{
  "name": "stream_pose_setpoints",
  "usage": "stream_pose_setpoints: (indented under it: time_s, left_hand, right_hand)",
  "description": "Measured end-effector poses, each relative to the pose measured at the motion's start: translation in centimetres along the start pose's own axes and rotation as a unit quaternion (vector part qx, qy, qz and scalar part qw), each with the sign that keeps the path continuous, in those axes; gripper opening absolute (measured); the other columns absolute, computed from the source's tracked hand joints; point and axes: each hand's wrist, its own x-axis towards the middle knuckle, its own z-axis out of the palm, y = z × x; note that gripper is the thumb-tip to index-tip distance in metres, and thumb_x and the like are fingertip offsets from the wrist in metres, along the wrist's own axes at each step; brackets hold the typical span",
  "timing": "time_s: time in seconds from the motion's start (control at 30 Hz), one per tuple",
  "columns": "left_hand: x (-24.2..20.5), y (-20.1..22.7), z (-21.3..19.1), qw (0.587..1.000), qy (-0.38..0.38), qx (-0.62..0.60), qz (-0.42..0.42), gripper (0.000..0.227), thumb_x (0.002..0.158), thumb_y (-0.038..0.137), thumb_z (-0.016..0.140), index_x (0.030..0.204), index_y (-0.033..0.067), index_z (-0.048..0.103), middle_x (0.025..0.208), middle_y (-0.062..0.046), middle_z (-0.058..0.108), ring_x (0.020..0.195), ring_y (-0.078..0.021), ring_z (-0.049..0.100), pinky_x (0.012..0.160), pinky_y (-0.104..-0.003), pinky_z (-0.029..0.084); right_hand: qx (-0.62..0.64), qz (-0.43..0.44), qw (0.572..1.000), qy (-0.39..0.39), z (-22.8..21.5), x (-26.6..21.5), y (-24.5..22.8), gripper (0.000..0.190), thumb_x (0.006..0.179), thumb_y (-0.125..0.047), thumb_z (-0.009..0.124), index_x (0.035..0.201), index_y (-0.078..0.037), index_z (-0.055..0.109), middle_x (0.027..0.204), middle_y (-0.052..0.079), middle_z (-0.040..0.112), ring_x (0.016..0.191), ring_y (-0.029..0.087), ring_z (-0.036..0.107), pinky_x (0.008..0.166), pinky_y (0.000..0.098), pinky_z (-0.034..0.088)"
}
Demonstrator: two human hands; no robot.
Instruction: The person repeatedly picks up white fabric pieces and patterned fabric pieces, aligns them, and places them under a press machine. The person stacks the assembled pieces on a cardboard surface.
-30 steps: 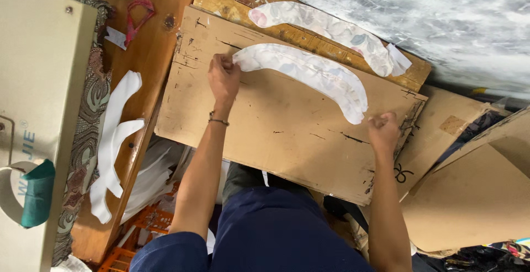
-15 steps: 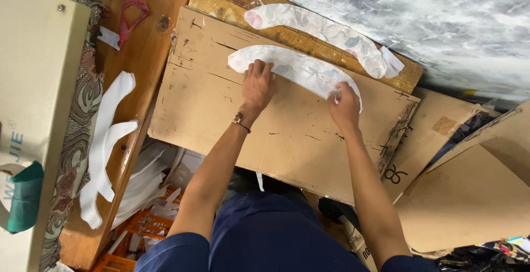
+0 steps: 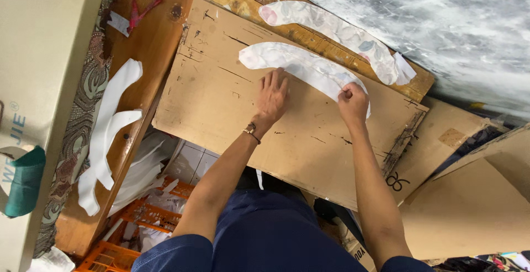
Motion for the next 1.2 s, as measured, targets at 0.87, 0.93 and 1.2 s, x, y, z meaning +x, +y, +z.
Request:
stream_pose_setpoints:
  time_s: [0.87, 0.93, 1.2]
  left_hand:
    - [0.9, 2.0, 0.6, 0.992, -0.103, 0.076, 0.011, 0.082, 0.094, 0.05, 0.066, 0.16, 0.0144, 0.035, 0.17, -0.02, 0.006, 0.156, -0.0452, 0.005, 0.119, -0.075, 0.011]
    - [1.0, 2.2, 0.6, 0.993, -0.098, 0.07, 0.009, 0.083, 0.094, 0.05, 0.067, 0.16, 0.0131, 0.035, 0.17, -0.021, 0.006, 0.156, -0.0462, 0.005, 0.12, -0.075, 0.011]
    - [0.9, 3.8, 2.0, 0.987, -0.134, 0.094, -0.006, 0.087, 0.096, 0.054, 0.065, 0.16, 0.0043, 0.035, 0.17, -0.024, 0.007, 0.156, -0.0471, 0.004, 0.12, -0.074, 0.01]
  right_hand:
    - [0.0, 0.083, 0.994, -0.07, -5.3, -2.1, 4.0, 0.022, 0.079, -0.003, 0.074, 0.098, -0.003, 0.064, 0.085, 0.01, 0.069, 0.076, 0.023, 0.068, 0.071, 0.0364, 0.054]
    - [0.019, 0.108, 0.991, -0.08, -5.7, -2.5, 5.4, 0.021, 0.079, 0.0, 0.072, 0.099, -0.003, 0.064, 0.085, 0.009, 0.069, 0.076, 0.02, 0.068, 0.071, 0.0342, 0.054]
    - [0.047, 0.18, 0.979, -0.081, -7.1, -4.2, 7.6, 0.024, 0.08, 0.003, 0.072, 0.102, -0.002, 0.065, 0.086, 0.007, 0.069, 0.076, 0.015, 0.067, 0.069, 0.031, 0.054]
